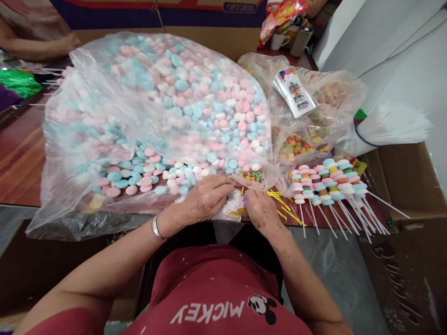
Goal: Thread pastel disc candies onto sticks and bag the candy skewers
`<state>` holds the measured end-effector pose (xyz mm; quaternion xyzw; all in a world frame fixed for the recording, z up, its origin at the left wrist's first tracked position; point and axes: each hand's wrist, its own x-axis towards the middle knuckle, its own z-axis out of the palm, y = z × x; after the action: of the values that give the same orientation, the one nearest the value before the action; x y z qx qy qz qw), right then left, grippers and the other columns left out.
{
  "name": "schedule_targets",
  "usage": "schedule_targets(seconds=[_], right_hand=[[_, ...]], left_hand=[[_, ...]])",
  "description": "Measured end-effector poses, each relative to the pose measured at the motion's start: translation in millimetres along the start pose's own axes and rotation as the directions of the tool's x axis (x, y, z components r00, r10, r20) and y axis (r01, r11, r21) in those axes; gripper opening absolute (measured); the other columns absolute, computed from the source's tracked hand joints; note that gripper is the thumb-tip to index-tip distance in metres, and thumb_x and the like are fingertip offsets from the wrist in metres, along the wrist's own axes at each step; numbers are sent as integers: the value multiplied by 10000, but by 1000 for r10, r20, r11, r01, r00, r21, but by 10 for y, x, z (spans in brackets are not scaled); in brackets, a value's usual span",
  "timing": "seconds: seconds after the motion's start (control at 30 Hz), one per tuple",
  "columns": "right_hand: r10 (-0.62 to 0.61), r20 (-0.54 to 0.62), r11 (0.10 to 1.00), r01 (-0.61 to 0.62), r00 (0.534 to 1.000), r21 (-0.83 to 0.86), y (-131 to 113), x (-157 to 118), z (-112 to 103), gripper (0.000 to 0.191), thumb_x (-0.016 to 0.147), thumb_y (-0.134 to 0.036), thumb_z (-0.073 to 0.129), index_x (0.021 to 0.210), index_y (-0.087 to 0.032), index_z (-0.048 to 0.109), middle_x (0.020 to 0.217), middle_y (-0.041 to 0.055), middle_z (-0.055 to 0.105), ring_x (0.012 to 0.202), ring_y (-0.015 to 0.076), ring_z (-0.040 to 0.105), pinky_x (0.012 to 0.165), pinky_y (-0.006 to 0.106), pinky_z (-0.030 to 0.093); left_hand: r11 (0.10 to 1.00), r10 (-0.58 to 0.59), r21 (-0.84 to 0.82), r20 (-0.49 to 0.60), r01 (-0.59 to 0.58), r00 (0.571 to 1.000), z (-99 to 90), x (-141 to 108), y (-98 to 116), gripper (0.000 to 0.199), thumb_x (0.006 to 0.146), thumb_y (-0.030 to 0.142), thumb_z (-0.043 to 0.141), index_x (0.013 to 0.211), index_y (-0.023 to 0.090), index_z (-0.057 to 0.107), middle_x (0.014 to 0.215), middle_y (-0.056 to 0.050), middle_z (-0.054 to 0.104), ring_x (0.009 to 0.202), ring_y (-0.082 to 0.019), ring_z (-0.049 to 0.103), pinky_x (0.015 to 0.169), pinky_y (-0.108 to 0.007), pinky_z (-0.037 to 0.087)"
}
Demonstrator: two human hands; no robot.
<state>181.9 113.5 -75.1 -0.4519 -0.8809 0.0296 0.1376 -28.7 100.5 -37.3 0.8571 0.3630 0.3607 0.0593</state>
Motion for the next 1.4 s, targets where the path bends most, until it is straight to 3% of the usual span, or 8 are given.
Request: schedule_targets(seconds=[0.23,0.43,0.63,0.83,0.97,1.1,1.2,1.4], right_hand=[[-107,20,991,105,994,77,69,31,-77,175,924,-205,499,1022,-181,642,1165,130,665,1025,265,592,872,397,486],[-118,15,993,117,993,23,67,65,-160,264,953,-148,444,814,-179,667,913,98,700,885,226,595,856,368,467],[-226,-286,966,253,931,60,9,-11,-432,236,976,-184,468,954,-209,702,962,72,706,896,199,557,833,347,466],[-180,-438,926,302,881,227,8,-144,-457,235,930,-143,545,1071,-283,671,1055,51,686,988,195,582,886,372,486],[122,-347,828,98,930,552,-3,-200,-447,457,891,-253,601,1334,-264,488,1242,97,606,1057,222,596,856,383,527],[231,7,581,-144,973,801,-21,-234,-464,341,872,-250,585,1208,-230,531,1024,47,653,850,165,626,746,308,529],[326,24,488,-190,945,852,-41,-252,-504,362,844,-221,603,1195,-241,514,838,-9,610,742,140,600,697,284,507],[97,-158,701,45,983,712,-95,-292,-627,85,920,-180,520,904,-211,597,826,16,620,772,140,589,717,270,484]], left_hand=[[995,-87,-37,69,89,994,96,-101,-73,233,940,66,413,1017,132,623,951,-118,708,851,-183,661,745,-322,561],[995,-37,-87,69,43,997,137,-62,-50,231,950,85,440,1086,142,617,1096,-126,708,1052,-212,641,898,-377,523],[959,-238,-95,239,267,941,29,105,91,275,993,322,434,1081,147,627,1063,-124,694,979,-248,609,869,-421,484],[548,-324,-569,531,613,783,-83,212,212,216,901,341,575,786,159,565,694,15,566,635,-113,503,593,-230,426],[381,-392,-644,537,663,747,-59,165,290,225,850,333,605,730,157,532,683,26,519,626,-97,453,590,-217,381],[422,-418,-573,565,703,711,-52,82,332,221,860,335,580,736,158,537,671,32,495,620,-99,428,570,-216,343],[495,-430,-521,548,695,717,-93,50,355,232,887,337,552,732,166,536,651,39,477,606,-101,418,556,-215,335],[738,-377,-392,435,549,818,-165,54,539,176,948,257,487,799,185,549,676,36,579,603,-100,523,570,-195,406]])
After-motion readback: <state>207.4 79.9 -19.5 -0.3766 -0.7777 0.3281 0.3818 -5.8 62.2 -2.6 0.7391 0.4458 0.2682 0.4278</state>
